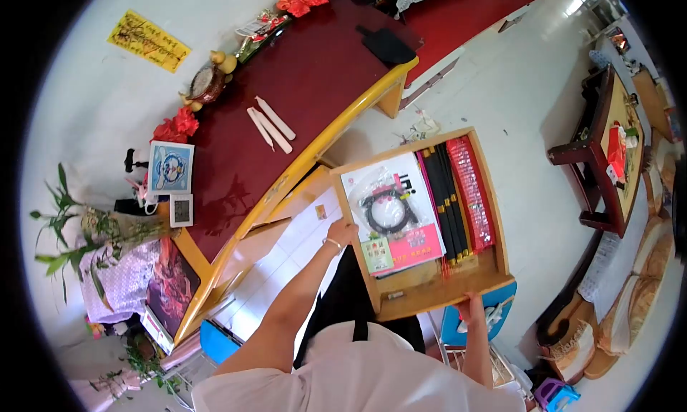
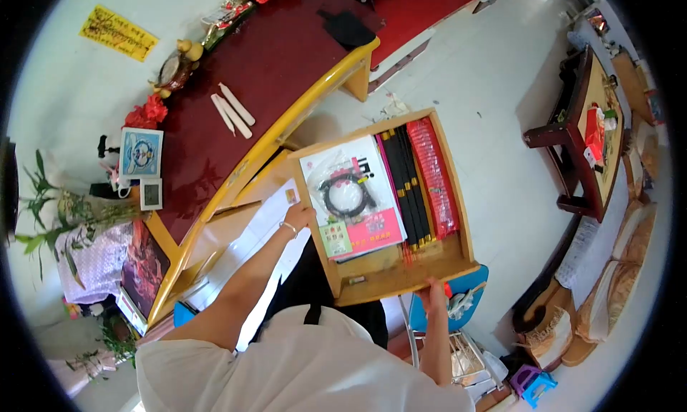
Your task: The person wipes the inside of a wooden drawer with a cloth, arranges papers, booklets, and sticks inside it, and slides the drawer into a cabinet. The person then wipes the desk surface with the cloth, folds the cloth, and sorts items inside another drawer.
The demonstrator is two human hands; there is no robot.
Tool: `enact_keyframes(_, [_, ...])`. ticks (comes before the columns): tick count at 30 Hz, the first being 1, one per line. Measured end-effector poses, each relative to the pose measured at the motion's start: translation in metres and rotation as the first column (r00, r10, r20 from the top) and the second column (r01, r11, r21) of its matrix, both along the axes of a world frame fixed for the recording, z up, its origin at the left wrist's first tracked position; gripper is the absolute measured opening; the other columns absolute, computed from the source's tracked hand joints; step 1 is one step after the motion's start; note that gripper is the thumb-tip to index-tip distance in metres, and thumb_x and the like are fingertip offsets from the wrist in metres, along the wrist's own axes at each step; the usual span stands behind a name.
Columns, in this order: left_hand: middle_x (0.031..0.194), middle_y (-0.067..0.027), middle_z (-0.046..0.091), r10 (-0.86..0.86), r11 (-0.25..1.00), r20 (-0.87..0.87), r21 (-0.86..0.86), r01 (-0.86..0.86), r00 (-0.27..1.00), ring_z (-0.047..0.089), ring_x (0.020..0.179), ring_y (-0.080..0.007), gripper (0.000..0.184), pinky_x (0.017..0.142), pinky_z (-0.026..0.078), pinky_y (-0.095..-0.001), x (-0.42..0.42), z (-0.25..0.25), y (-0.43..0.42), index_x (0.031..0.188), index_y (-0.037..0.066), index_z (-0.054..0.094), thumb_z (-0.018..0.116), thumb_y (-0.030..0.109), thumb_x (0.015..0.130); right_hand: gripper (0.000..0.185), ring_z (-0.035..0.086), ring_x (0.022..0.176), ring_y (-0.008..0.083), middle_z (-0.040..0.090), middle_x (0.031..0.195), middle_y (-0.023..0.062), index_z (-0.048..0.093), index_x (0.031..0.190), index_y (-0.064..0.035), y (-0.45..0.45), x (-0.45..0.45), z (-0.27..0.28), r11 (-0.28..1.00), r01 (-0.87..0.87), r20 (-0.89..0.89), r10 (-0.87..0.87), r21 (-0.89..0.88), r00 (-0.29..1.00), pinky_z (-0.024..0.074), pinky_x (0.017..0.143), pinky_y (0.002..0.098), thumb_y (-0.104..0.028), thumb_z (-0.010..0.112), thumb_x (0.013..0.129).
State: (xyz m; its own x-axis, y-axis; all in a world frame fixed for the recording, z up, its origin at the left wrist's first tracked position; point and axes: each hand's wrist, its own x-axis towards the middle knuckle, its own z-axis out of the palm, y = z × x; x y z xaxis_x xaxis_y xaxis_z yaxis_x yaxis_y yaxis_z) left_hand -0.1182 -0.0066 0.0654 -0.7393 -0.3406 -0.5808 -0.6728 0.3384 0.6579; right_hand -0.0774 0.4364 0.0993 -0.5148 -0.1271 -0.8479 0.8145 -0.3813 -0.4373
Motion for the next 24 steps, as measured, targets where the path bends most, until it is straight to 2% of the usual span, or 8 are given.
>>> enact_keyframes(6, [0.080,-0.0172,0.065,0.033,0.986,0.069,0.161,-0.044,0.997,0.063,0.076,-0.0306,0.033,0.070,0.048,-0.0384,-0.085,-0.010,-0.038,0.088,0.001,0.062,0.053,0.029,0.072,0.040,0.058,0.100,0.0239,0.057,0.114,0.0092,0.047,0.120,-0.0044,-0.038,-0.093,-0.011,0.998,-0.056,-0.030,0.057,0.028,0.998,0.0502,0.081,0.0405,-0.017,0.050,0.082])
enact_keyframes(7, [0.082,-0.0180,0.065,0.028,0.990,0.070,0.138,-0.037,0.997,0.063,0.078,-0.0321,0.034,0.071,0.048,-0.0394,-0.082,-0.034,-0.041,0.090,0.001,0.062,0.053,0.029,0.072,0.040,0.058,0.100,0.0239,0.057,0.114,0.0092,0.047,0.120,-0.0044,-0.041,-0.100,-0.033,0.998,-0.058,0.016,0.058,0.019,0.998,0.0502,0.081,0.0405,-0.017,0.050,0.082])
enact_keyframes(9, [0.083,-0.0189,0.065,0.043,0.993,0.068,0.109,-0.051,0.997,0.062,0.080,-0.0339,0.034,0.073,0.047,-0.0406,-0.085,-0.050,-0.039,0.091,0.001,0.061,0.053,0.029,0.073,0.039,0.058,0.103,0.0242,0.057,0.115,0.0094,0.047,0.121,-0.0037,-0.040,-0.121,-0.031,0.993,-0.112,-0.044,0.110,-0.036,0.993,0.0498,0.084,0.0403,-0.015,0.048,0.083])
enact_keyframes(12, [0.089,-0.0205,0.064,0.055,0.997,0.082,0.048,-0.059,0.995,0.059,0.087,-0.0383,0.036,0.077,0.046,-0.0430,-0.095,-0.050,-0.038,0.095,0.002,0.060,0.053,0.030,0.073,0.039,0.057,0.105,0.0238,0.056,0.116,0.0099,0.046,0.121,-0.0027,-0.036,-0.146,-0.043,0.989,-0.144,-0.036,0.144,-0.013,0.989,0.0496,0.086,0.0412,-0.013,0.046,0.084])
enact_keyframes(14, [0.092,-0.0210,0.063,0.078,0.995,-0.035,-0.052,-0.080,0.996,0.058,0.092,-0.0385,0.038,0.079,0.045,-0.0427,-0.095,-0.052,-0.037,0.098,0.003,0.060,0.054,0.032,0.074,0.039,0.057,0.105,0.0233,0.056,0.117,0.0099,0.046,0.121,-0.0024,-0.037,-0.160,-0.065,0.983,-0.178,0.002,0.178,-0.037,0.984,0.0497,0.086,0.0406,-0.012,0.047,0.083])
enact_keyframes(15, [0.091,-0.0217,0.063,0.073,0.990,-0.040,-0.116,-0.077,0.997,0.058,0.090,-0.0393,0.039,0.079,0.046,-0.0435,-0.095,-0.061,-0.037,0.099,0.004,0.060,0.055,0.033,0.074,0.039,0.057,0.104,0.0229,0.057,0.116,0.0095,0.047,0.120,-0.0026,-0.034,-0.169,-0.068,0.984,-0.180,0.010,0.180,-0.011,0.984,0.0498,0.086,0.0402,-0.013,0.048,0.083])
enact_keyframes(18, [0.085,-0.0230,0.063,0.178,0.982,0.091,0.045,-0.183,0.980,0.060,0.084,-0.0395,0.038,0.073,0.047,-0.0428,-0.105,-0.058,-0.044,0.093,0.001,0.060,0.054,0.033,0.073,0.038,0.058,0.100,0.0224,0.057,0.114,0.0089,0.048,0.118,-0.0033,-0.042,-0.202,-0.066,0.973,-0.232,0.037,0.232,-0.008,0.972,0.0503,0.084,0.0390,-0.013,0.050,0.081])
enact_keyframes(24, [0.081,-0.0225,0.064,0.278,0.959,0.184,0.005,-0.283,0.943,0.061,0.082,-0.0382,0.038,0.072,0.047,-0.0416,-0.112,-0.063,-0.037,0.090,-0.003,0.059,0.056,0.030,0.072,0.038,0.060,0.096,0.0233,0.059,0.108,0.0105,0.049,0.114,-0.0009,-0.044,-0.266,-0.077,0.937,-0.342,0.046,0.339,0.075,0.940,0.0513,0.084,0.0378,-0.013,0.053,0.078])
